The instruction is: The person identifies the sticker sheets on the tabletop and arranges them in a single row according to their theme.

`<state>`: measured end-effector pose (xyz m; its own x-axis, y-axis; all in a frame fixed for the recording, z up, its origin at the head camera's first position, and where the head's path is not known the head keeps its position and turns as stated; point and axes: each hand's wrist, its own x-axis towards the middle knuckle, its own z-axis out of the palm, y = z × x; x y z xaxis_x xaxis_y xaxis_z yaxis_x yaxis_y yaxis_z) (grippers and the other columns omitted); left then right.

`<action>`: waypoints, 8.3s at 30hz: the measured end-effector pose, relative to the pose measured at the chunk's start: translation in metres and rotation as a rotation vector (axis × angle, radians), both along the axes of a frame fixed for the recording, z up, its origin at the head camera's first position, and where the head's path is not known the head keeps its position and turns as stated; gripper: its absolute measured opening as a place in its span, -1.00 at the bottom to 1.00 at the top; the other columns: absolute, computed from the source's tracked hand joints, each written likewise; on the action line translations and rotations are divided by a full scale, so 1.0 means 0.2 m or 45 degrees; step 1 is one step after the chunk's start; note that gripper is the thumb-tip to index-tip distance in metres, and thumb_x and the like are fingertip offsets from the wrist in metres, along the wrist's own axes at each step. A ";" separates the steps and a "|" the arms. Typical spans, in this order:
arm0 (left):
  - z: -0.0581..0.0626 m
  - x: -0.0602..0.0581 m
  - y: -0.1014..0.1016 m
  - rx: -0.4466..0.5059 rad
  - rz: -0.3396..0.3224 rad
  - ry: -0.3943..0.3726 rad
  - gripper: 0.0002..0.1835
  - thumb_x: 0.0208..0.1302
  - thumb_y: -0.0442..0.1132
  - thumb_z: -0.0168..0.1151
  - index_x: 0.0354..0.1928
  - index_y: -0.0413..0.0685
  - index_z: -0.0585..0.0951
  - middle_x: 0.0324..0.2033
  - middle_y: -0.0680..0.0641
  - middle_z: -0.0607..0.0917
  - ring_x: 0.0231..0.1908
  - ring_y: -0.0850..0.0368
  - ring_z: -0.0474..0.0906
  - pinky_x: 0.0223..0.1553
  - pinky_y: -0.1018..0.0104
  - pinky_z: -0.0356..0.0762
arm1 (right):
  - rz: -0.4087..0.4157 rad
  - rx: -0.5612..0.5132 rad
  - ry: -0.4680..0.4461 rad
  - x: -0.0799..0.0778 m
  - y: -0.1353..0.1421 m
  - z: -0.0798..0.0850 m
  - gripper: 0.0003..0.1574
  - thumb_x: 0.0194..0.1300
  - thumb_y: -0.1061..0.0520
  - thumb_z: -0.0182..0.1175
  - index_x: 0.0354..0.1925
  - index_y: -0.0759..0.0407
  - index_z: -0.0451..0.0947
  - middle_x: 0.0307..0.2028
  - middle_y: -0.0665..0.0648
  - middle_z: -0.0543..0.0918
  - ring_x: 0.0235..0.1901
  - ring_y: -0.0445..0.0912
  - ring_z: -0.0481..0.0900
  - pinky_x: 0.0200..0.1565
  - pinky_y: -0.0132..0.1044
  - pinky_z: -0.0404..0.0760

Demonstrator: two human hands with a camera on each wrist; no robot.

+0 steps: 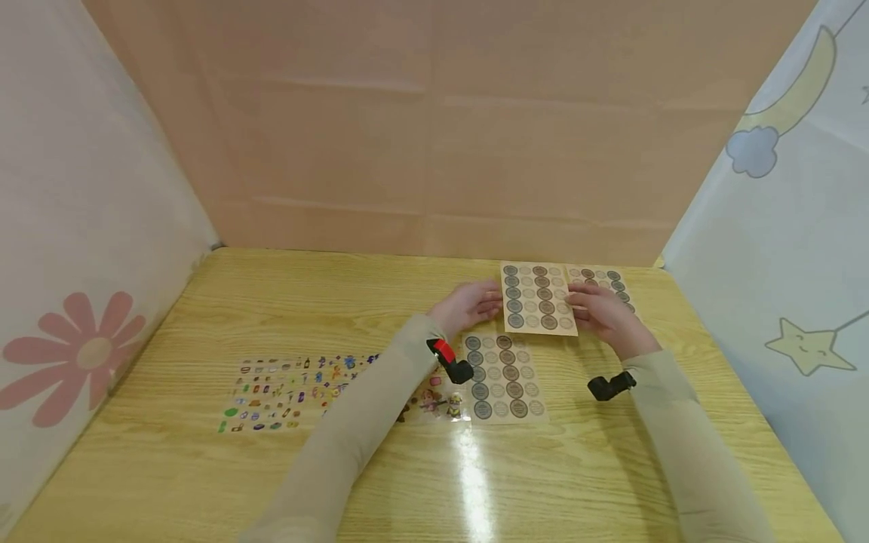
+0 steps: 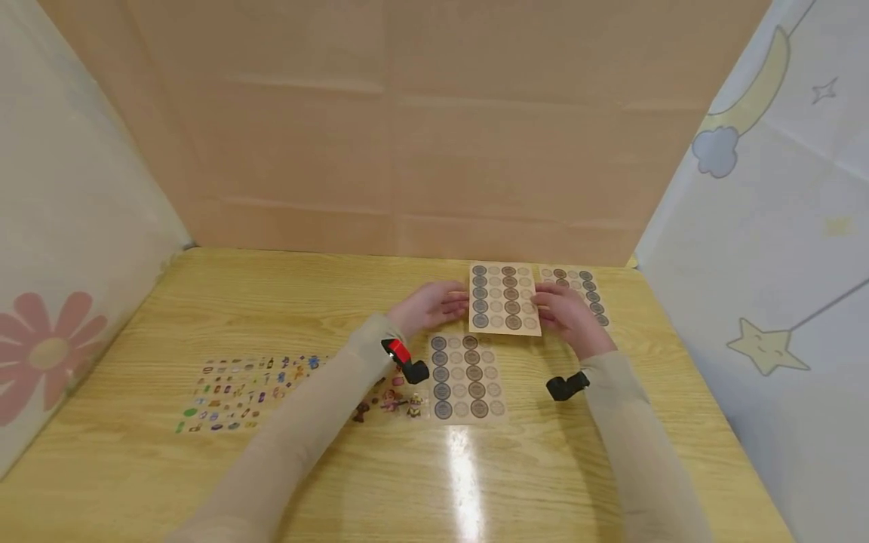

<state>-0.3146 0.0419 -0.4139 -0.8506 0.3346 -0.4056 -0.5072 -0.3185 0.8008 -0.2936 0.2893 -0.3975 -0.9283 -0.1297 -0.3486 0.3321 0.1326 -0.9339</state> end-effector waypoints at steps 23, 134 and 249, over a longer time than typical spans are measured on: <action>-0.04 0.36 0.09 -0.042 -0.019 0.086 -0.76 0.20 -0.54 0.20 -0.10 -0.27 0.53 -0.34 -0.22 0.68 -0.41 0.06 0.63 -0.18 0.22 0.66 | 0.074 0.002 0.164 0.41 0.12 -0.05 -0.31 0.43 0.25 0.03 0.36 0.49 -0.01 -0.29 -0.08 0.66 -0.30 -0.19 0.66 -0.25 -0.30 0.67; -0.06 0.62 0.27 -0.189 0.070 0.089 -0.53 0.32 -0.25 -0.04 0.24 -0.28 0.38 -0.01 -0.24 0.57 -0.11 -0.07 0.56 -0.14 0.15 0.62 | 0.058 0.142 0.190 0.66 0.24 -0.09 -0.25 0.53 0.01 -0.12 0.36 0.56 -0.02 -0.08 -0.34 0.48 -0.04 -0.45 0.44 -0.07 -0.48 0.52; -0.02 -0.11 0.34 0.062 0.011 -0.009 -0.69 0.37 -0.42 0.04 0.08 -0.50 0.44 -0.26 -0.25 0.53 -0.33 0.02 0.47 0.12 0.11 0.46 | -0.136 -0.141 -0.144 -0.10 0.25 0.04 -0.21 0.50 -0.16 -0.17 0.45 0.24 -0.10 0.17 0.17 0.25 0.02 -0.10 0.34 0.12 -0.29 0.37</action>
<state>-0.3363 0.1090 -0.4187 -0.8508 0.3468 -0.3948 -0.5096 -0.3613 0.7809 -0.3132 0.3391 -0.3896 -0.8944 -0.0761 -0.4408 0.4428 -0.0107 -0.8966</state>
